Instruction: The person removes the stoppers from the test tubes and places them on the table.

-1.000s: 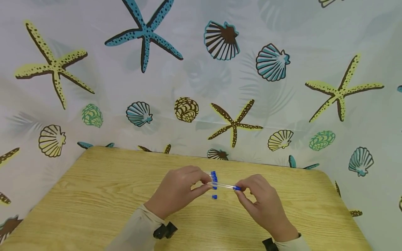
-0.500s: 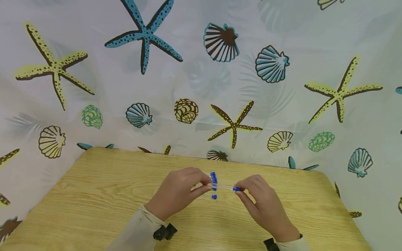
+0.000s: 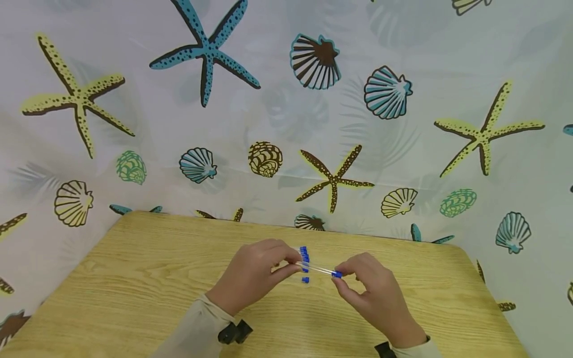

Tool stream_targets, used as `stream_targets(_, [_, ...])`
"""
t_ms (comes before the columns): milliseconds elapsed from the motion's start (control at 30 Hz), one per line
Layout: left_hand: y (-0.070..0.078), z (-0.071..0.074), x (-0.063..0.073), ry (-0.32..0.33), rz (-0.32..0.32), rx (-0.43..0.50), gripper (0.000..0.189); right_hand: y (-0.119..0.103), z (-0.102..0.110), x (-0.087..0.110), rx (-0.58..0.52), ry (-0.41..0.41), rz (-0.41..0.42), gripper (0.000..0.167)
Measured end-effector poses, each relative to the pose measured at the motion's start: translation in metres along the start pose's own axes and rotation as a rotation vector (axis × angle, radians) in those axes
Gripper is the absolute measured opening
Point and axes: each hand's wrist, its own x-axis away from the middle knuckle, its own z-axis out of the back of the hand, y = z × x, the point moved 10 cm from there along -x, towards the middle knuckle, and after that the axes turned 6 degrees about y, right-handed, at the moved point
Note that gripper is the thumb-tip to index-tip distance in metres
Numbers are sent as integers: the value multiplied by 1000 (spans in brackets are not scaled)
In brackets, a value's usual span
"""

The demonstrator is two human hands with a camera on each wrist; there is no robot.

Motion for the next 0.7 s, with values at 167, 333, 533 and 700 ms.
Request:
stream_targets(167, [3, 0, 0, 7, -8, 12, 14, -1, 3, -1, 35, 40, 4, 29])
stream_targets(333, [4, -1, 1, 14, -16, 17, 14, -1, 4, 0, 38, 62, 6, 30])
stream_targets(533, [1, 1, 0, 15, -10, 17, 14, -5, -1, -1, 4, -11, 44, 27])
stream_targets(700, [3, 0, 0, -6, -22, 14, 13, -5, -3, -1, -24, -57, 54, 23])
